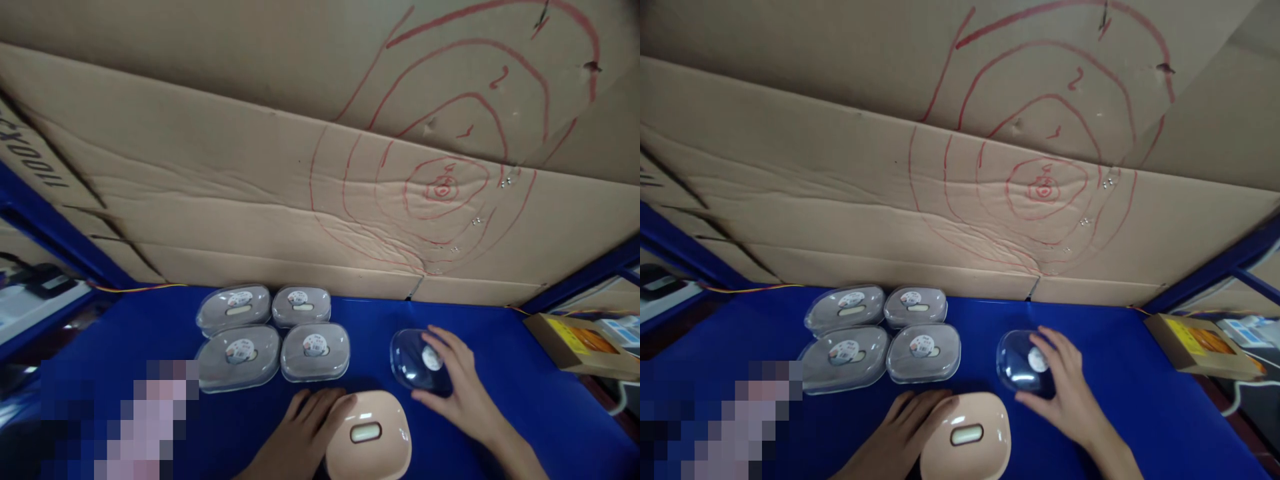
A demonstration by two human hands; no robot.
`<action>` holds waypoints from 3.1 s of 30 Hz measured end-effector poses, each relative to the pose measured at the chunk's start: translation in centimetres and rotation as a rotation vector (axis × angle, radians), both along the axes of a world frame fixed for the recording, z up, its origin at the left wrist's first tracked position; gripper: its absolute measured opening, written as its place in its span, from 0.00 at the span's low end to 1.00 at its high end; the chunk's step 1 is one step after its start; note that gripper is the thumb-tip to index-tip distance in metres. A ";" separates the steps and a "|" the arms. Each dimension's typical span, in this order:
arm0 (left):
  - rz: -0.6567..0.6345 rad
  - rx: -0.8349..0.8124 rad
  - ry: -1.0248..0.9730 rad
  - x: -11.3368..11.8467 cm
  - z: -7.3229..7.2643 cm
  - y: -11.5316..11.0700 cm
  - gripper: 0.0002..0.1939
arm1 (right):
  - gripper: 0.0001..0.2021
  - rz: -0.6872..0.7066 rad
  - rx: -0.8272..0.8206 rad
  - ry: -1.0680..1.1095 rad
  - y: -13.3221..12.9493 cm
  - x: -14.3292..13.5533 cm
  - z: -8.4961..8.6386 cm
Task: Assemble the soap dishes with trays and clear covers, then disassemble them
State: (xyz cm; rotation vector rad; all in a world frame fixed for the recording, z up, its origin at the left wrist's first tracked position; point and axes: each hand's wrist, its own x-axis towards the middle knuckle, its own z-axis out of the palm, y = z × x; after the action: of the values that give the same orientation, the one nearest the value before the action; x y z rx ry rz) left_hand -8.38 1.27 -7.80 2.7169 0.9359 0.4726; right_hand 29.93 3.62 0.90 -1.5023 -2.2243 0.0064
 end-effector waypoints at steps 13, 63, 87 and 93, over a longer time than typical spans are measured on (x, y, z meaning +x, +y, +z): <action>0.070 -0.002 0.036 0.1 -0.9 -0.3 0.61 | 0.53 0.303 -0.446 0.014 -2.5 -5.6 -0.3; 0.026 -0.038 -0.075 0.0 1.8 -0.2 0.62 | 0.50 0.362 -0.592 -0.092 -3.9 -8.5 1.2; 0.013 -0.230 -0.067 0.2 6.6 -0.3 0.57 | 0.52 0.387 -0.512 -0.055 -4.3 -8.1 0.3; 0.000 -0.264 -0.097 0.1 7.1 -0.1 0.57 | 0.53 0.408 -0.474 -0.030 -4.3 -8.0 -0.5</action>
State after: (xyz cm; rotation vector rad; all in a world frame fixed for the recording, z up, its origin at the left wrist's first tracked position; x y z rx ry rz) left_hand -8.27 1.14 -0.70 2.4354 0.9033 0.4417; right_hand 21.89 -0.68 0.45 -1.2285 -2.6385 0.6832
